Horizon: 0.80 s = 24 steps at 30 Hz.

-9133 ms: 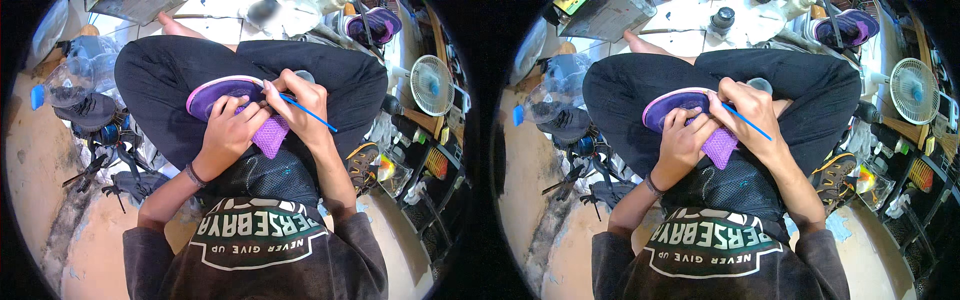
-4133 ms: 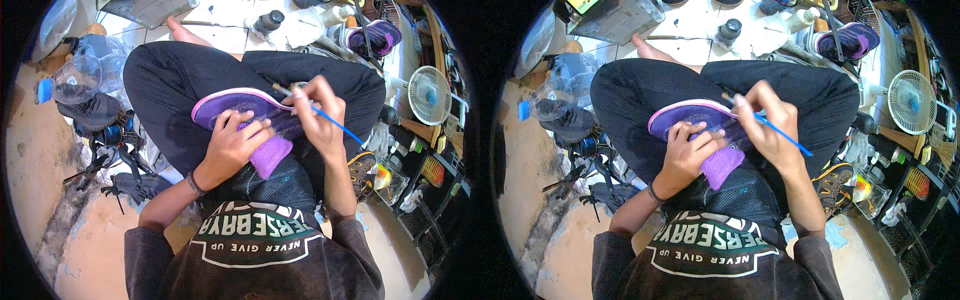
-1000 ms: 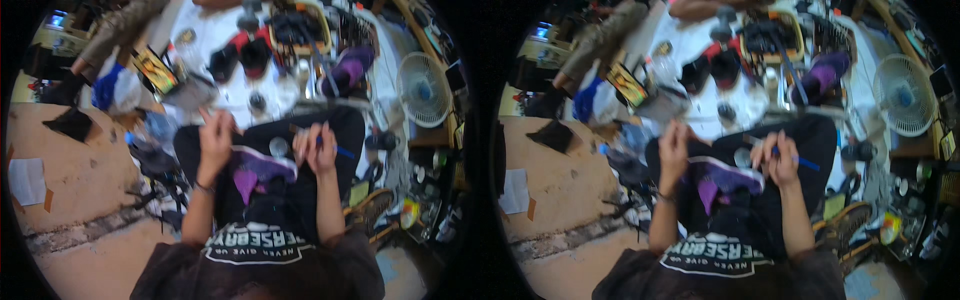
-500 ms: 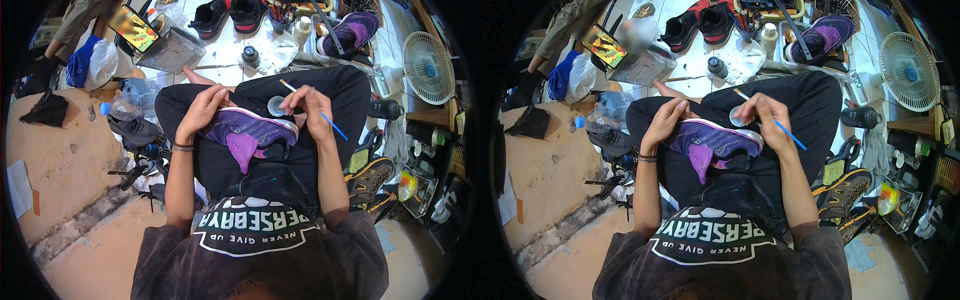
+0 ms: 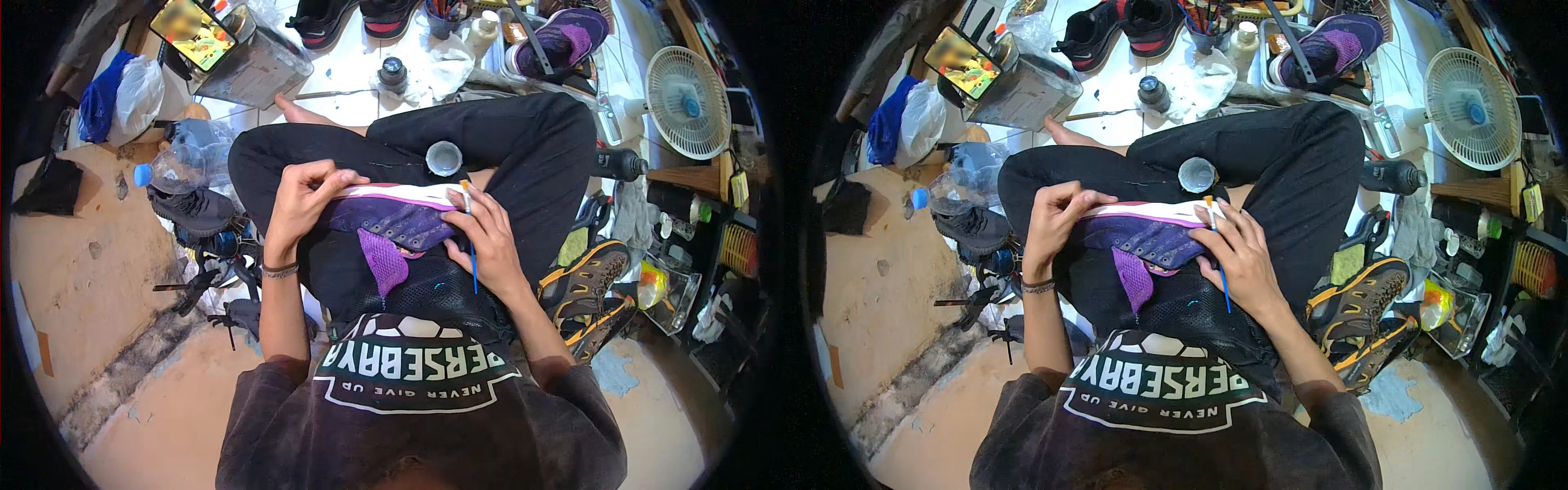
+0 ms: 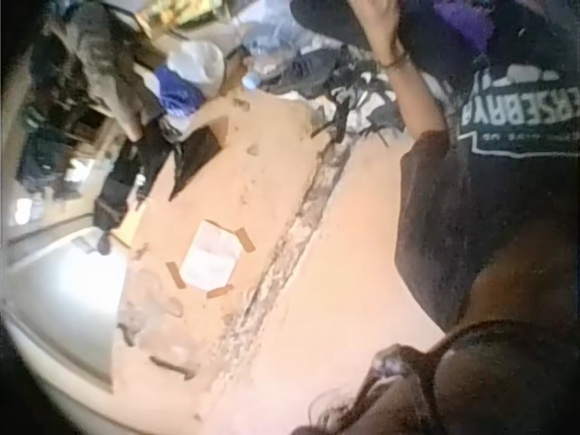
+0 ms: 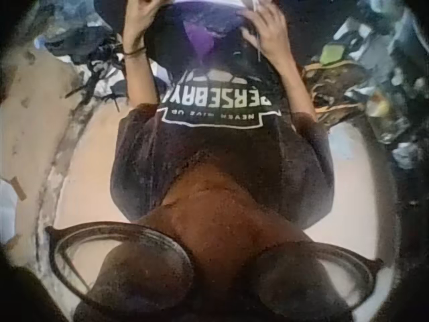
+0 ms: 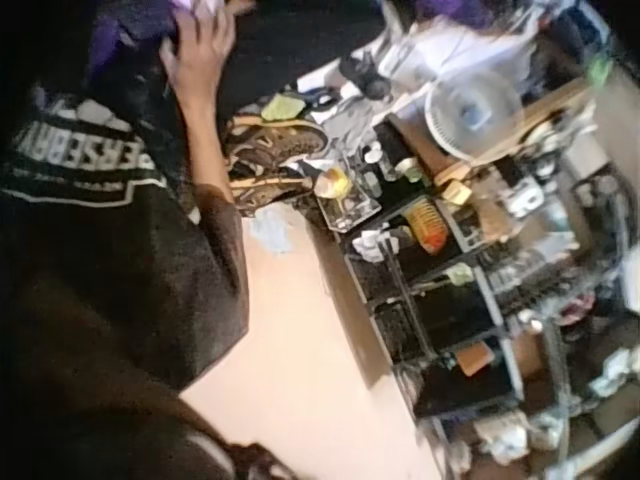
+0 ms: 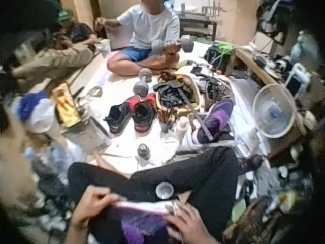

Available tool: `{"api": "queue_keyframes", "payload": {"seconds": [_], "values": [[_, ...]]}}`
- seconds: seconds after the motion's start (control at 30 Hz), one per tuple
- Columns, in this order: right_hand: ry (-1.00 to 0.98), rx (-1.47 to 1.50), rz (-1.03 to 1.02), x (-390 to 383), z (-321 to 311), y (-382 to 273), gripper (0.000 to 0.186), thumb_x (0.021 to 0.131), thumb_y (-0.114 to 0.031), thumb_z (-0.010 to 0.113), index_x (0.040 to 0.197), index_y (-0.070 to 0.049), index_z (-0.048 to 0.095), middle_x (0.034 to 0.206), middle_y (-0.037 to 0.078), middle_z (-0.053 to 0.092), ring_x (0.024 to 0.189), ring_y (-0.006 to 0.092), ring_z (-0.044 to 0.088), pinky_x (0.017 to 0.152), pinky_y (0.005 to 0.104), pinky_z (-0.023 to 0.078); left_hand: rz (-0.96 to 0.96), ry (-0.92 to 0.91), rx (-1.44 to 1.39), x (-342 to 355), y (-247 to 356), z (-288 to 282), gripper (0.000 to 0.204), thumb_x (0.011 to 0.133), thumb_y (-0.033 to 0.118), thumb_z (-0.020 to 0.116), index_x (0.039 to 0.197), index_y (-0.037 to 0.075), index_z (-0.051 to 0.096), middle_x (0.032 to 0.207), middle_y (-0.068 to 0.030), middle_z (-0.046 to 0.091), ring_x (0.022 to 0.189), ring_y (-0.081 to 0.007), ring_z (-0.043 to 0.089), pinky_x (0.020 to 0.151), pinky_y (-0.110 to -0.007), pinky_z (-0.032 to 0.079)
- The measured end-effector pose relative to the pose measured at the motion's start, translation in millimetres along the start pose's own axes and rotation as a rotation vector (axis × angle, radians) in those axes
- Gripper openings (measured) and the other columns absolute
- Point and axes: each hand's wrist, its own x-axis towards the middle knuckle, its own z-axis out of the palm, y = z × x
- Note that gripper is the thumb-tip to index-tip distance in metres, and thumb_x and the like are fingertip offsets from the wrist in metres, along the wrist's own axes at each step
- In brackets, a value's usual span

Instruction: Painting the midsole of an athletic shoe using a small brush and white paint.

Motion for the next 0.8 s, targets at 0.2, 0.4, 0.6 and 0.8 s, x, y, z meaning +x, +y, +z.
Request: {"api": "queue_keyframes", "payload": {"seconds": [0.2, 0.4, 0.6, 0.8], "values": [[0.051, 0.043, -0.064, 20, -1, 2, 0.041, 0.074, -0.007, 0.077, 0.115, -0.014, 0.071, 0.134, 0.004, 0.066, 0.131, 0.0333, 0.054, 0.109, 0.0516, 0.042, -0.001, 0.037, 0.037, -14, 17, -3, 0.039, 0.104, 0.015, 0.062, 0.071, -0.005, 0.063, 0.082, -0.0085, 0.074, 0.075, -0.0043, 0.063, 0.057, -0.021, 0.037], [-0.072, 0.121, -0.162, 36, -49, -22, 0.044, 0.072, -0.007, 0.078, 0.115, -0.015, 0.073, 0.131, 0.004, 0.066, 0.127, 0.0325, 0.058, 0.104, 0.0502, 0.046, -0.041, 0.147, -0.127, -53, 49, -2, 0.044, 0.112, 0.025, 0.043, 0.086, -0.003, 0.065, 0.087, -0.0127, 0.074, 0.076, -0.0109, 0.069, 0.063, -0.021, 0.051], [-0.248, 0.119, -0.214, 26, -44, -33, 0.033, 0.076, -0.016, 0.077, 0.109, -0.017, 0.074, 0.134, 0.002, 0.063, 0.131, 0.0319, 0.056, 0.108, 0.0568, 0.046, -0.283, -0.151, -0.148, -47, 45, 11, 0.023, 0.109, 0.022, 0.051, 0.104, 0.001, 0.060, 0.102, -0.0095, 0.073, 0.080, -0.0134, 0.072, 0.066, -0.024, 0.056], [-0.205, 0.172, -0.171, 27, -39, -37, 0.040, 0.065, -0.005, 0.078, 0.104, -0.014, 0.076, 0.127, 0.008, 0.067, 0.128, 0.0352, 0.059, 0.109, 0.0553, 0.046, -0.023, -0.340, 0.188, -30, 49, 36, 0.021, 0.086, 0.011, 0.081, 0.102, 0.001, 0.071, 0.095, -0.0071, 0.074, 0.073, -0.0099, 0.068, 0.060, -0.025, 0.051]]}}
